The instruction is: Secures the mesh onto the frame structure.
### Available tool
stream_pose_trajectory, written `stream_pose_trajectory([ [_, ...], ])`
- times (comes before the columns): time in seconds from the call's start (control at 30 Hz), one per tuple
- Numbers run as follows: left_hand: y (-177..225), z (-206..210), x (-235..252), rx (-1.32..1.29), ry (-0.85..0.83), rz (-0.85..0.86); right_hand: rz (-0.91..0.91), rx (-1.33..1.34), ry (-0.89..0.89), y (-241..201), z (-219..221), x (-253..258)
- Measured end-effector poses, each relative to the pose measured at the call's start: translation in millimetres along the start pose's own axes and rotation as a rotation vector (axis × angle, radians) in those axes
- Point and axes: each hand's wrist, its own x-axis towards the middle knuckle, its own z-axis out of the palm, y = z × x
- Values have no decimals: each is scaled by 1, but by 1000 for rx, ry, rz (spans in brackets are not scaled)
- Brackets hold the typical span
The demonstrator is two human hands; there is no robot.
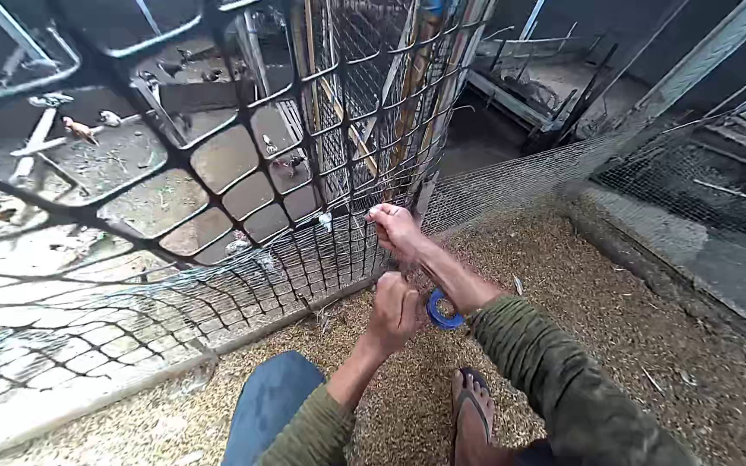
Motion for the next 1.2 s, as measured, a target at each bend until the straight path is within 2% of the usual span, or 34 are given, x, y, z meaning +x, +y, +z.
stream_pose_trajectory([
  [0.07, -7, -20, -23, 93, -150, 3, 21, -86, -91, -2, -14, -5],
  [0.13, -13, -45, -39, 140, -227, -117, 16, -190, -136, 2, -32, -17],
  [0.2, -18, -62, -32, 60, -149, -410, -30, -339, -148, 12, -44, -37],
  [0.27, -21, -61, -3, -117, -16, -721, -92, -460, -205, 27, -45, -60],
  [0.33, -23, -48, 30, -281, 3, -872, -172, -507, -295, 54, -37, -85],
  [0.4, -22, -31, 56, -415, -16, -958, -257, -532, -357, 89, -31, -103],
  [0.5, -26, -16, 73, -503, 161, -985, -453, -687, -396, 135, -38, -121],
  [0.57, -36, -28, 72, -555, 167, -968, -668, -852, -210, 156, -66, -129],
  [0.6, -43, -37, 67, -564, 147, -953, -683, -901, -96, 163, -92, -132],
  [0.63, -52, -46, 61, -579, 125, -942, -613, -919, 3, 173, -127, -132],
  [0.67, -59, -53, 56, -587, 104, -936, -462, -920, 106, 190, -169, -131],
  [0.77, -58, -51, 56, -559, 80, -928, 243, -983, 408, 266, -316, -147],
  [0.8, -50, -43, 58, -526, 92, -933, 439, -1000, 461, 288, -357, -162],
  [0.87, -35, -28, 58, -479, 174, -943, 692, -994, 469, 317, -411, -191],
  [0.93, -34, -19, 56, -472, 225, -938, 788, -1025, 403, 336, -436, -195],
  [1.1, -41, -13, 47, -531, 247, -940, 839, -1130, 299, 348, -448, -188],
  [1.2, -43, -13, 42, -589, 262, -920, 888, -1280, 189, 371, -462, -182],
])
